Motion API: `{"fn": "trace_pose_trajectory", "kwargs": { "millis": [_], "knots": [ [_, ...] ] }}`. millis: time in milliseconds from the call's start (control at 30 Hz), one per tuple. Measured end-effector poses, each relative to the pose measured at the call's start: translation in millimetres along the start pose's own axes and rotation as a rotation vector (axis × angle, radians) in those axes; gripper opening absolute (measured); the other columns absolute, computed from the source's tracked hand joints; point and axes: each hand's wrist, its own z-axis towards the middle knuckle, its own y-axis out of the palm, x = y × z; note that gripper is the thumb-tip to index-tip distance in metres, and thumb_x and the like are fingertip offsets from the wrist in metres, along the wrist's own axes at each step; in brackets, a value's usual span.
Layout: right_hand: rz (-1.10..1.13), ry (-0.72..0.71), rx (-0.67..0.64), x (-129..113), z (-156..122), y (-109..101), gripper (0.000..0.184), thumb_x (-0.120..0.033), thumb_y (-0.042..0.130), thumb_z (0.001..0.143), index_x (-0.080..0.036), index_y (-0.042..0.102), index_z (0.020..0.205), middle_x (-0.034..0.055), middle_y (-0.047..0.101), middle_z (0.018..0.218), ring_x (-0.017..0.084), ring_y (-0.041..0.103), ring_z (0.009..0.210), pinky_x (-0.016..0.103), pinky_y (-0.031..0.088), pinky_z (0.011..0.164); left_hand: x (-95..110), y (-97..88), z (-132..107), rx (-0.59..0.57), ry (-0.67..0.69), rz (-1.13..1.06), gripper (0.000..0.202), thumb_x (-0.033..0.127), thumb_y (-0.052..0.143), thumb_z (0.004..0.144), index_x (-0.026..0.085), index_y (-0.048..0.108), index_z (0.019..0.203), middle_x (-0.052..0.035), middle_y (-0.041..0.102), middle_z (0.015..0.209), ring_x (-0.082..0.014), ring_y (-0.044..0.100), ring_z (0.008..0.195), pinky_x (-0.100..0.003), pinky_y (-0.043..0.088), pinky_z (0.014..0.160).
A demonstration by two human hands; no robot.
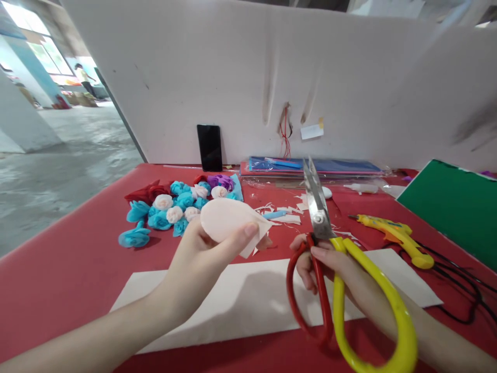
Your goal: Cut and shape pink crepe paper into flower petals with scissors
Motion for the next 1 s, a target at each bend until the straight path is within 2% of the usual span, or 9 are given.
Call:
{"fn": "trace_pose_trajectory", "kwargs": {
  "millis": [133,267,367,467,567,667,767,900,1000],
  "knots": [
    [0.0,-0.13,0.019,1,-4,-1,0.029,-0.016,0.034,0.083,-0.017,0.057,0.065,0.005,0.064,0.065,0.017,0.063,0.061,0.029,0.054,0.059,4,1.6,-1,0.025,-0.01,0.054,0.011,0.03,0.066,0.077,0.02,0.07,0.076,0.0016,0.073,0.074,-0.0119,0.067,0.072,-0.013,0.05,0.062],
    [0.112,0.017,-0.052,-7,-11,6,0.033,-0.023,0.032,0.09,-0.018,0.059,0.073,0.0033,0.066,0.061,0.015,0.064,0.052,0.024,0.054,0.048,7,4.1,-2,-0.017,0.056,0.114,0.008,0.023,0.063,0.077,0.022,0.071,0.073,0.0024,0.073,0.074,-0.013,0.067,0.072,-0.015,0.051,0.064],
    [0.122,-0.027,0.15,-13,-12,12,0.004,-0.022,0.052,0.081,-0.02,0.054,0.078,-0.0003,0.064,0.062,0.013,0.062,0.048,0.021,0.052,0.043,7,4.6,-2,-0.078,0.145,0.205,0.016,0.017,0.061,0.078,0.026,0.072,0.072,0.0048,0.073,0.079,-0.0123,0.066,0.077,-0.014,0.051,0.067],
    [0.145,-0.148,0.339,-18,-9,14,0.021,-0.014,0.064,0.066,-0.022,0.051,0.081,-0.0006,0.065,0.073,0.014,0.064,0.058,0.021,0.054,0.051,4,3.9,-2,-0.127,0.27,0.322,0.022,0.013,0.061,0.078,0.031,0.073,0.077,0.0052,0.071,0.085,-0.0122,0.063,0.084,-0.014,0.05,0.071],
    [0.294,-0.128,0.325,-21,-8,17,0.029,-0.009,0.065,0.062,-0.023,0.049,0.082,-0.0039,0.063,0.072,0.007,0.055,0.05,0.016,0.049,0.046,-2,4.0,-2,-0.187,0.372,0.364,0.026,0.011,0.061,0.077,0.033,0.074,0.082,0.0025,0.07,0.083,-0.0139,0.061,0.086,-0.017,0.05,0.073],
    [0.403,-0.114,0.309,-23,-11,21,0.036,-0.004,0.063,0.058,-0.024,0.047,0.082,-0.0061,0.063,0.073,0.004,0.047,0.047,0.013,0.045,0.044,-9,4.9,-4,-0.224,0.381,0.374,0.026,0.011,0.061,0.077,0.033,0.073,0.086,0.0003,0.07,0.085,-0.0148,0.059,0.087,-0.019,0.051,0.072],
    [0.324,-0.093,0.335,-22,-13,26,0.032,-0.008,0.064,0.058,-0.023,0.045,0.079,-0.0049,0.061,0.068,0.007,0.05,0.047,0.016,0.046,0.043,-15,6.3,-7,-0.279,0.403,0.366,0.024,0.014,0.062,0.078,0.033,0.073,0.088,-0.0009,0.071,0.081,-0.0163,0.057,0.086,-0.023,0.051,0.074],
    [0.17,-0.136,0.404,-12,-12,30,0.026,-0.019,0.065,0.064,-0.024,0.048,0.084,-0.0016,0.061,0.071,0.014,0.062,0.063,0.024,0.054,0.054,-20,9.3,-9,-0.339,0.4,0.347,0.022,0.015,0.062,0.079,0.032,0.073,0.088,-0.004,0.071,0.08,-0.0181,0.057,0.084,-0.024,0.052,0.068],
    [0.116,-0.201,0.446,-3,-10,35,0.021,-0.025,0.064,0.067,-0.024,0.048,0.081,-0.0026,0.057,0.063,0.014,0.06,0.055,0.023,0.052,0.048,-21,11.4,-9,-0.371,0.422,0.326,0.022,0.015,0.062,0.079,0.031,0.073,0.09,-0.0049,0.07,0.079,-0.0179,0.057,0.082,-0.023,0.052,0.066]
  ]
}}
